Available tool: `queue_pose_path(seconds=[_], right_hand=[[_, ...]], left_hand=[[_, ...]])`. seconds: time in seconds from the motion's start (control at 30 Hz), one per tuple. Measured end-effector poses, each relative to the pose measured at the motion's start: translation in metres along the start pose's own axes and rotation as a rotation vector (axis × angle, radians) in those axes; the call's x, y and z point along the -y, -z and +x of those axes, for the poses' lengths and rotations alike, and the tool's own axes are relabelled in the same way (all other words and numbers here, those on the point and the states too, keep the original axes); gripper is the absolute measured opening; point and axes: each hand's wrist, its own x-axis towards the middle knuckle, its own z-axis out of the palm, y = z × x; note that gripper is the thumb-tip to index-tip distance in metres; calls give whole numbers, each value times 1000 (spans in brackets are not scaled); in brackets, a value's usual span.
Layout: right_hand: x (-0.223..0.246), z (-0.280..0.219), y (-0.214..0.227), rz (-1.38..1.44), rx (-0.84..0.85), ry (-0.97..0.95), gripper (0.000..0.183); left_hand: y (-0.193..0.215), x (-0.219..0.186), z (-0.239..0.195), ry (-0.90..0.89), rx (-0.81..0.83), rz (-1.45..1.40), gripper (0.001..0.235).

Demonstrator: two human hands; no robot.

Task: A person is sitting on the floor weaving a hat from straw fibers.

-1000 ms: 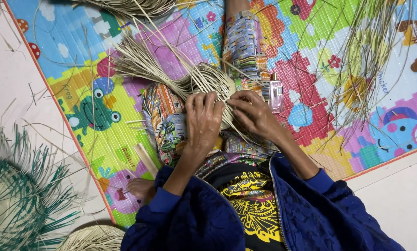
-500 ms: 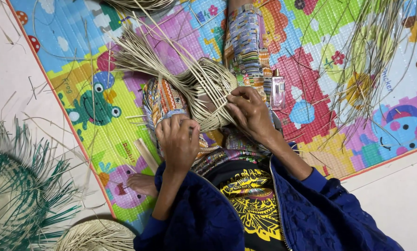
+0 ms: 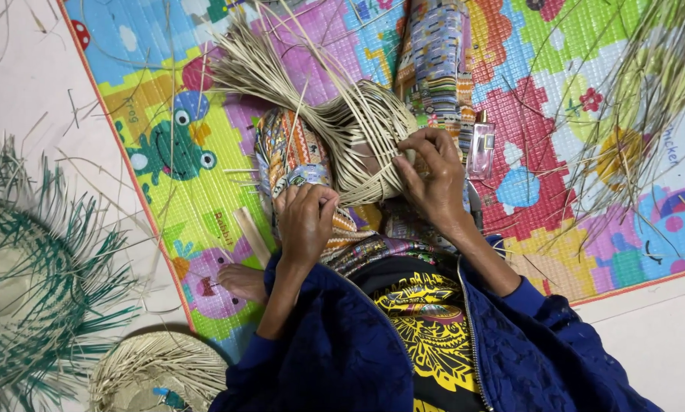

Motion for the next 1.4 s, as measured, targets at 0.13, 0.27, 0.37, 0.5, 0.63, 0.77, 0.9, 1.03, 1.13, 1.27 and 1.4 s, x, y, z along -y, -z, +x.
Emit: queue_pose_path(seconds=[0.13,0.27,0.37,0.5,0.63,0.77,0.9,1.03,1.13,1.27,1.4], right_hand=[[44,15,-8,-159,44,268,7],[74,14,-39,-144,247,404,11],[69,13,-53,-216,318,378,14],[60,12,-54,-227,269,447,16],[59,14,-49,-217,245,475,19],[58,12,-51,-205,259,472,19],[59,8,-53,-218,274,467,18],[62,11,-49,-211,253,477,19],[64,15,-49,-202,250,486,18],[59,11,-54,-199,257,471,17],[61,12,-56,-221,237,459,19]], left_hand=[[1,3,3,18,0,-9,9],[12,-5,10,22,34,53,16],[19,-7,17,6,89,88,15],[39,4,48,-82,140,235,16],[71,49,114,-421,34,516,14],[111,118,175,-451,84,730,23],[110,162,163,-41,436,544,14],[85,157,108,399,554,210,35],[62,159,63,608,450,-418,48],[3,283,9,455,495,103,30],[-27,291,25,373,592,308,30]])
